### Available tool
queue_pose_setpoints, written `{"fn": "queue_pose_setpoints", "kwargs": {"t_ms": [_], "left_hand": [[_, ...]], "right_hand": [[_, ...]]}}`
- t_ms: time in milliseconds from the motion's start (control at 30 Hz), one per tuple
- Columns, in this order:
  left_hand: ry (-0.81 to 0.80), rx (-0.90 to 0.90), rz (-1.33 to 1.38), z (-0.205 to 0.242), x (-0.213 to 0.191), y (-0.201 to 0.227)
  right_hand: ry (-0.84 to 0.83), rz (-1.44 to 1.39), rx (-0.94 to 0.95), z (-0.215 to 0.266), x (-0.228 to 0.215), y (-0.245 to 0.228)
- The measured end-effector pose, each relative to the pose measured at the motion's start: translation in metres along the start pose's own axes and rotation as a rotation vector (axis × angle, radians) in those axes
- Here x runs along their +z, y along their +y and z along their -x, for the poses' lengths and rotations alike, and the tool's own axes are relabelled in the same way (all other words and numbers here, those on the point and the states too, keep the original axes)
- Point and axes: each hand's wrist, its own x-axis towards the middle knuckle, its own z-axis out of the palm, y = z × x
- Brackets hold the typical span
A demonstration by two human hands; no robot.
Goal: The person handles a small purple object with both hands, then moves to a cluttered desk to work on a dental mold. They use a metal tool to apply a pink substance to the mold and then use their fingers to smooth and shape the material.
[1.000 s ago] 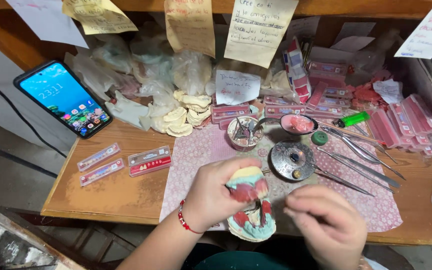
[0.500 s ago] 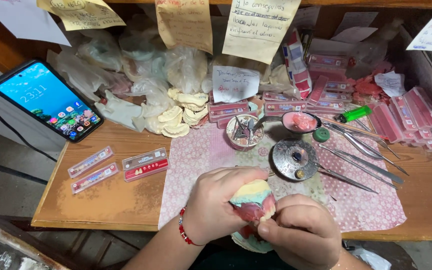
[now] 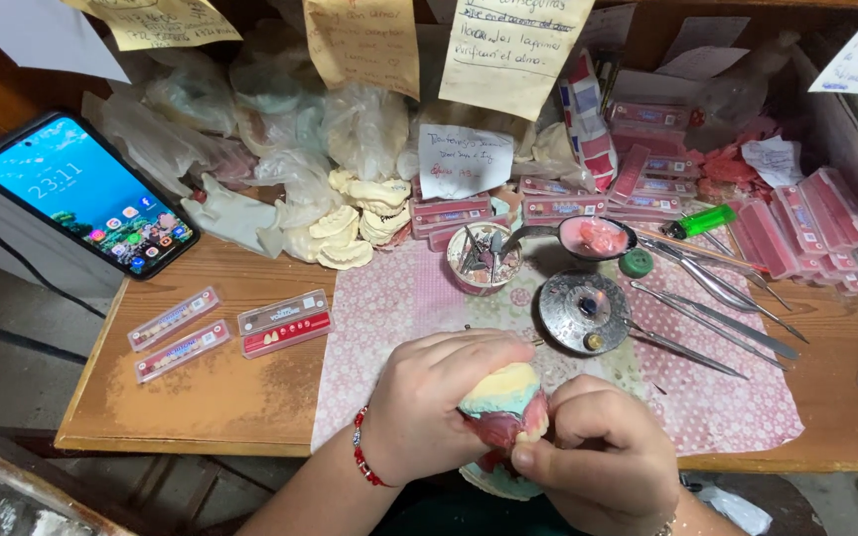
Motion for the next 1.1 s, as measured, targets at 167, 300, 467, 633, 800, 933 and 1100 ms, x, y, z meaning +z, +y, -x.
{"fn": "queue_pose_setpoints", "kwargs": {"t_ms": [167, 300, 467, 633, 800, 933, 1100], "left_hand": [[-0.008, -0.013, 0.000, 0.001, 0.001, -0.001], [-0.016, -0.009, 0.003, 0.002, 0.002, -0.003], [-0.014, -0.012, 0.010, 0.001, 0.001, -0.001], [-0.024, -0.009, 0.005, 0.003, 0.001, -0.003], [-0.017, 0.008, -0.005, 0.002, 0.001, -0.002], [-0.049, 0.004, -0.016, 0.004, 0.001, -0.004], [-0.065, -0.042, 0.029, 0.007, 0.003, -0.008]], "right_hand": [[-0.002, -0.163, 0.230, 0.010, -0.004, 0.002], [-0.069, -0.085, 0.099, 0.005, -0.007, 0.005], [-0.160, -0.051, 0.041, -0.003, -0.016, 0.004], [-0.154, -0.005, 0.069, -0.003, -0.014, -0.001], [-0.130, -0.012, 0.097, -0.001, -0.012, -0.004], [-0.149, -0.060, 0.115, 0.000, -0.013, -0.004], [-0.132, -0.070, 0.103, 0.002, -0.011, -0.004]]}}
